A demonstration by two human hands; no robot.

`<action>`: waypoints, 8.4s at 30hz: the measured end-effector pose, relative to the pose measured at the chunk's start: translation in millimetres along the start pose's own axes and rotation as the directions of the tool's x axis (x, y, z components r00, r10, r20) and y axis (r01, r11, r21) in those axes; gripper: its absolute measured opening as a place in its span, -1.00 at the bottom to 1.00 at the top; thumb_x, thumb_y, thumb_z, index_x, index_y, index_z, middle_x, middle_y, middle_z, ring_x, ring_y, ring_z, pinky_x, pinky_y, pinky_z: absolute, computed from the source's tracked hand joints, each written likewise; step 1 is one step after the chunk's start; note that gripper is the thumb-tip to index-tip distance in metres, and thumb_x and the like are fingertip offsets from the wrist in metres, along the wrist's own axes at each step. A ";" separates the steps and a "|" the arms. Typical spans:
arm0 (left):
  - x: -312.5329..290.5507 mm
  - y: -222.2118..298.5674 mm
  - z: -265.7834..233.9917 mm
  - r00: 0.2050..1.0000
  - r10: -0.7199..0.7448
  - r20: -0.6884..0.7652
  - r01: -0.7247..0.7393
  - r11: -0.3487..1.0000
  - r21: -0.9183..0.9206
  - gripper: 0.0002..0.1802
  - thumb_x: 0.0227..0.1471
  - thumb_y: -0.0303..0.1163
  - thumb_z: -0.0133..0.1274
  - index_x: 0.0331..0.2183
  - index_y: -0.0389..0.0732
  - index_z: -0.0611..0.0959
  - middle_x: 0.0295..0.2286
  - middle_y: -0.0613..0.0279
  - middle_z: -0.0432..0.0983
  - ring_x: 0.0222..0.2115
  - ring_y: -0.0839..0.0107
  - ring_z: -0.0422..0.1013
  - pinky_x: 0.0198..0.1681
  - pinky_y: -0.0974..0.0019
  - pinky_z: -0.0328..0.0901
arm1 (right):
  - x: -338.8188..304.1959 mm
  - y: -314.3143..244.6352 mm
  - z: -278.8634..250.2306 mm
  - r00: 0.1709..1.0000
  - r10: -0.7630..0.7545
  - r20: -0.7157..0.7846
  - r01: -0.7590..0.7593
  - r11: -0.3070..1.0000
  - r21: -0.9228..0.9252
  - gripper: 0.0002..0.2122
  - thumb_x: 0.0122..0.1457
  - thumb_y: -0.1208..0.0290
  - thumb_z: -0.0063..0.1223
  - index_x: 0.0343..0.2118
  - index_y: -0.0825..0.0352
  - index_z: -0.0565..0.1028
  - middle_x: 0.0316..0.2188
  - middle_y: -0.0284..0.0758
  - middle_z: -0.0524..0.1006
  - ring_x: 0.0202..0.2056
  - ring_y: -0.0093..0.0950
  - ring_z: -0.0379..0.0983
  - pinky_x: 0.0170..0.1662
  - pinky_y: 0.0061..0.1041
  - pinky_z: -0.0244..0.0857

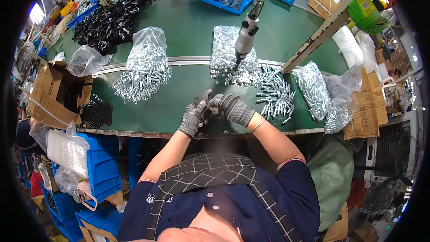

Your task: Assembling small plastic components using a pneumatic screwdriver at an assembly line workstation.

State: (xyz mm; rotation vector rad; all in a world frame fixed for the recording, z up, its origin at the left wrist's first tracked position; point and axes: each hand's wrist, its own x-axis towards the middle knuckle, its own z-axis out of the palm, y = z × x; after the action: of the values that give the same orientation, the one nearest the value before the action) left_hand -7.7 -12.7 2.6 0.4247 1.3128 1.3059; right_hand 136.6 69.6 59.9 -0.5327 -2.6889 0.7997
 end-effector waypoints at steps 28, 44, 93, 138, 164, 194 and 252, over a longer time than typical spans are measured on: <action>3.7 -4.0 -2.6 0.997 -0.042 0.062 0.044 0.999 -0.016 -0.69 0.07 -0.18 -0.08 -0.51 -0.22 0.51 -0.74 0.25 0.41 -0.85 0.50 0.26 -0.86 0.46 0.06 | 9.9 -14.1 -8.3 0.983 0.139 0.118 -0.051 0.832 -0.553 -0.74 0.08 0.14 -0.09 -0.42 0.26 0.43 -0.56 -0.29 0.44 -0.50 -0.31 0.43 -0.48 -0.35 0.27; -2.7 11.0 -0.1 0.987 -0.048 0.155 0.045 0.999 0.025 -0.75 0.08 -0.21 -0.10 -0.42 -0.19 0.50 -0.67 0.22 0.47 -0.83 0.55 0.25 -0.84 0.52 0.05 | 67.0 77.7 -83.9 0.735 0.288 -0.614 0.169 0.799 0.577 -0.56 -0.11 0.57 0.20 -0.12 0.32 0.31 -0.24 -0.30 0.46 -0.27 -0.51 0.42 -0.22 -0.58 0.34; -31.7 14.1 -42.6 0.973 0.032 0.230 0.001 0.990 -0.143 -0.63 0.00 -0.29 0.04 -0.15 -0.25 0.45 -0.47 0.22 0.42 -0.48 0.46 0.38 -0.46 0.39 0.32 | 30.2 -49.4 -32.9 0.753 0.304 -0.583 0.385 0.515 0.766 -0.57 -0.08 0.50 0.12 -0.10 0.35 0.28 -0.31 -0.30 0.42 -0.39 -0.55 0.38 -0.31 -0.57 0.33; -34.6 41.7 -43.0 0.980 -0.001 0.199 0.010 0.999 -0.044 -0.67 -0.01 -0.09 0.05 -0.35 -0.16 0.52 -0.65 0.30 0.43 -0.79 0.63 0.25 -0.80 0.65 0.02 | -50.7 17.7 -16.8 0.817 0.574 0.057 -0.517 0.685 0.513 -0.82 0.01 0.37 0.10 -0.33 0.31 0.51 -0.42 -0.28 0.51 -0.39 -0.40 0.46 -0.33 -0.47 0.34; -30.3 -16.3 -35.1 0.833 0.063 0.550 0.379 0.660 -0.649 -0.70 0.13 -0.20 -0.12 -0.24 -0.24 0.43 -0.45 0.20 0.47 -0.70 0.50 0.38 -0.77 0.60 0.20 | -22.8 -35.4 41.2 0.829 -0.024 -0.558 0.157 0.968 0.193 -0.90 -0.05 0.58 0.09 -0.44 0.31 0.43 -0.50 -0.27 0.50 -0.47 -0.31 0.48 -0.46 -0.45 0.36; 6.5 16.2 -11.3 0.972 -0.022 0.233 0.037 0.997 -0.061 -0.66 0.10 -0.19 -0.09 -0.40 -0.31 0.53 -0.61 0.11 0.51 -0.76 0.50 0.34 -0.75 0.56 0.18 | 10.5 52.9 16.5 0.953 0.088 -0.289 -0.242 0.794 -0.558 -0.82 -0.09 0.40 0.15 -0.39 0.30 0.47 -0.51 -0.27 0.49 -0.42 -0.26 0.42 -0.34 -0.25 0.29; 6.8 11.2 -0.6 0.984 -0.062 0.165 0.075 0.995 -0.073 -0.76 0.08 -0.26 -0.08 -0.44 -0.25 0.50 -0.65 0.24 0.45 -0.77 0.48 0.32 -0.81 0.51 0.13 | 13.2 10.3 -4.0 0.967 -0.208 0.150 0.248 0.905 -0.346 -0.75 -0.14 0.42 0.10 -0.34 0.29 0.39 -0.46 -0.27 0.41 -0.37 -0.29 0.42 -0.38 -0.35 0.31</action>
State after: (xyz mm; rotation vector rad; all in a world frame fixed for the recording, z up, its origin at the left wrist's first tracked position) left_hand -14.9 -3.6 8.8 0.4185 1.1259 1.2353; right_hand 129.0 85.0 59.4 -0.2437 -2.9462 0.2744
